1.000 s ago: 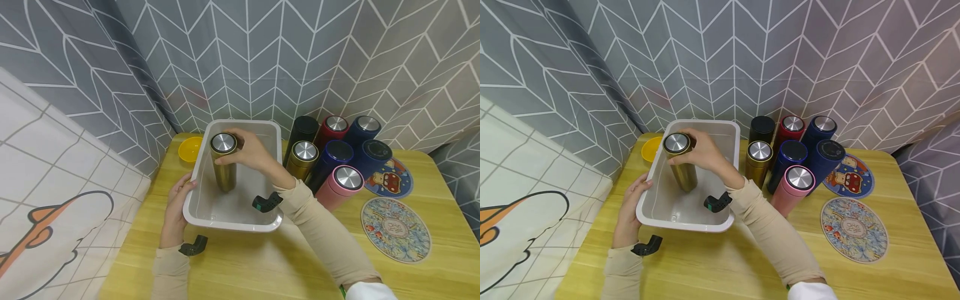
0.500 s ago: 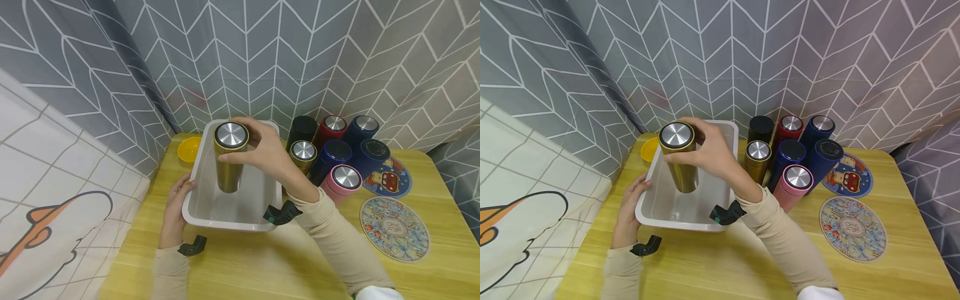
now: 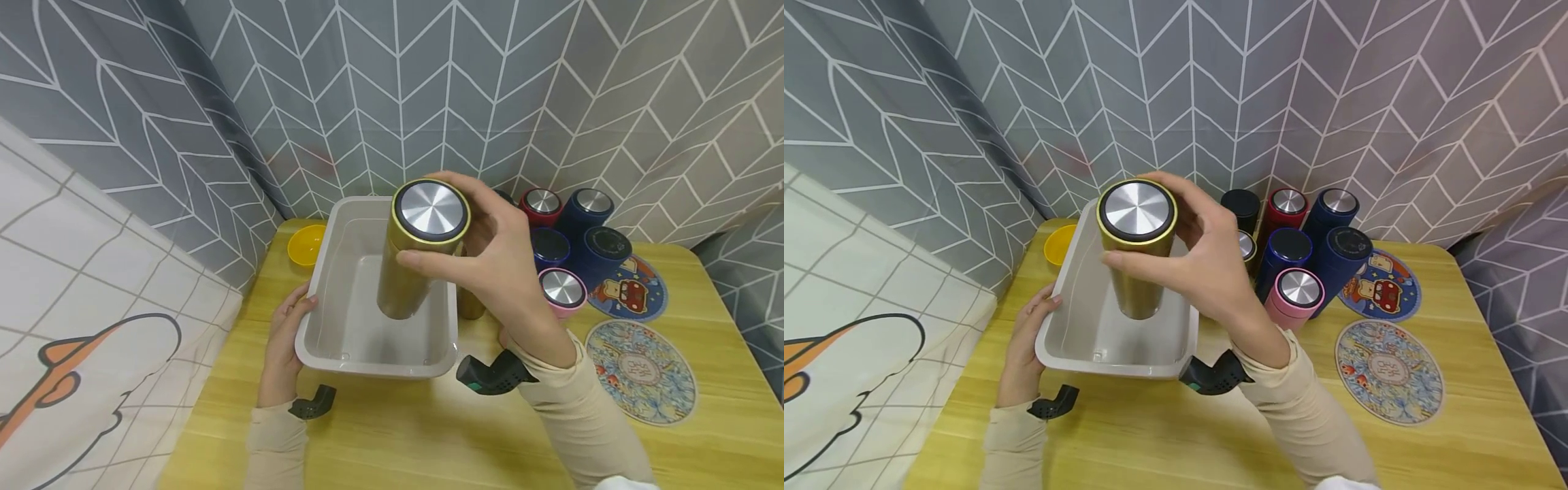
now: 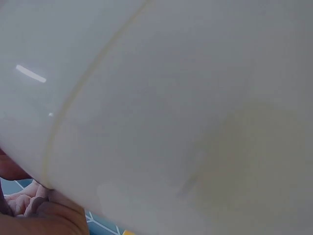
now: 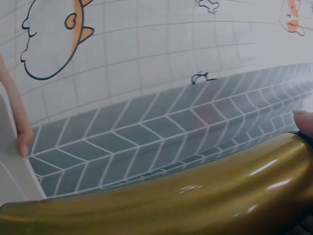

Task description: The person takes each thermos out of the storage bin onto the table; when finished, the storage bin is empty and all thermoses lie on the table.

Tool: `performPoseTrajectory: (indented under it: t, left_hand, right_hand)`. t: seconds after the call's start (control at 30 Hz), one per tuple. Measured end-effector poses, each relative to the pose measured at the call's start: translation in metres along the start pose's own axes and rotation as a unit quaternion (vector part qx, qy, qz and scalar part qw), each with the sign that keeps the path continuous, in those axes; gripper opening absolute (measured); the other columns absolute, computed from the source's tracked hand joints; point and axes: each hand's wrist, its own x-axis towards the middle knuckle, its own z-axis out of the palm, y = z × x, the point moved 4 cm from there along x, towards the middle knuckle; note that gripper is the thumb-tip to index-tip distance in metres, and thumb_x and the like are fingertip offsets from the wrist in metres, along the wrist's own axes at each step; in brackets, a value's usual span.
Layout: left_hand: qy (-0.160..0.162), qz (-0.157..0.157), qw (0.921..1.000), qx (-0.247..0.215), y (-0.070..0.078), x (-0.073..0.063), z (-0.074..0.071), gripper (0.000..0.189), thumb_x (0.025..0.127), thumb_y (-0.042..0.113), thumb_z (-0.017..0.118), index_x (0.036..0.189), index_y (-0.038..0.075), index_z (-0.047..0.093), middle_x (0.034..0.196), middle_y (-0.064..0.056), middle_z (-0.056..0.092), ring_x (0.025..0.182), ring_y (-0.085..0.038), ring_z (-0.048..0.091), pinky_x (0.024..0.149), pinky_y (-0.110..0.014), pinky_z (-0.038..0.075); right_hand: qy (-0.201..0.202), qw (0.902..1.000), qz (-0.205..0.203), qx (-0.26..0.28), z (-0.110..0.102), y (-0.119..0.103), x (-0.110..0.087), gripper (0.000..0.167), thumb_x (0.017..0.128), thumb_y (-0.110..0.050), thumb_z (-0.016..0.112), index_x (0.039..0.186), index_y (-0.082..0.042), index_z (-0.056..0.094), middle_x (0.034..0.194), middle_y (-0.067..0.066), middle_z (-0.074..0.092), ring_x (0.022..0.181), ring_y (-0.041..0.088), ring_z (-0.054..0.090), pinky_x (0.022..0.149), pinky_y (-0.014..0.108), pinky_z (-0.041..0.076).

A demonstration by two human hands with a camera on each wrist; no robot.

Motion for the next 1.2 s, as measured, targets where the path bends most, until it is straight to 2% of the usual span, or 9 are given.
performPoseTrajectory:
  t: [0.1,0.3,0.57,0.67,0.93,1.03,1.2]
  left_hand:
    - [0.001,0.0,1.0,0.0,0.0,0.0,0.0,0.027,0.098,0.013,0.054,0.119,0.027,0.065,0.105,0.011,0.071,0.098,-0.011,0.065,0.082,-0.027,0.056]
    - [0.001,-0.004,0.9999,0.013,0.0,0.0,0.001,0.03,0.098,0.015,0.054,0.127,0.022,0.061,0.104,0.011,0.071,0.098,-0.011,0.064,0.082,-0.028,0.055]
    - [-0.003,-0.002,1.0,0.006,0.002,-0.001,0.002,0.028,0.097,0.013,0.056,0.123,0.021,0.063,0.103,0.01,0.072,0.095,-0.01,0.067,0.08,-0.027,0.058]
    - [-0.001,-0.004,1.0,0.007,0.001,-0.001,0.002,0.028,0.098,0.014,0.056,0.124,0.021,0.062,0.103,0.01,0.073,0.094,-0.01,0.068,0.08,-0.027,0.059]
    - [-0.003,-0.003,1.0,0.003,0.002,-0.001,0.001,0.026,0.099,0.014,0.054,0.121,0.023,0.064,0.104,0.008,0.073,0.093,-0.012,0.069,0.08,-0.028,0.06]
    - [-0.006,-0.002,1.0,0.004,0.003,-0.001,0.002,0.026,0.099,0.014,0.055,0.122,0.022,0.064,0.106,0.007,0.073,0.095,-0.012,0.069,0.081,-0.028,0.06]
    - [0.002,-0.01,0.9998,0.017,0.003,-0.002,0.002,0.027,0.099,0.015,0.057,0.124,0.021,0.063,0.106,0.009,0.073,0.095,-0.011,0.069,0.082,-0.028,0.06]
  right_hand:
    - [0.025,0.9995,0.0,0.017,-0.01,-0.008,-0.008,0.07,0.067,0.008,0.085,0.132,-0.006,0.061,0.127,0.01,0.064,0.117,0.026,0.062,0.1,0.027,0.053]
    - [0.058,0.9982,0.0,0.015,-0.027,-0.018,-0.024,0.072,0.064,0.016,0.082,0.13,-0.003,0.062,0.125,0.011,0.065,0.117,0.027,0.061,0.099,0.027,0.052]
    - [0.104,0.9946,0.005,0.007,-0.052,-0.017,-0.05,0.076,0.06,0.025,0.078,0.131,0.004,0.059,0.125,0.016,0.066,0.114,0.028,0.062,0.095,0.025,0.053]
    - [0.127,0.9917,0.006,0.02,-0.061,-0.012,-0.057,0.076,0.06,0.027,0.075,0.131,0.005,0.059,0.125,0.015,0.068,0.112,0.026,0.064,0.094,0.025,0.054]
    - [0.17,0.9799,-0.021,0.103,-0.087,-0.001,-0.073,0.074,0.059,0.036,0.063,0.129,0.016,0.054,0.122,0.022,0.066,0.107,0.03,0.065,0.088,0.028,0.058]
    - [0.175,0.9809,-0.006,0.085,-0.093,0.005,-0.081,0.075,0.059,0.036,0.064,0.13,0.014,0.055,0.123,0.019,0.066,0.107,0.026,0.065,0.087,0.026,0.058]
    - [0.13,0.9907,0.037,0.009,-0.094,0.026,-0.089,0.074,0.065,0.028,0.073,0.134,0.005,0.056,0.126,0.009,0.066,0.111,0.018,0.065,0.091,0.02,0.054]
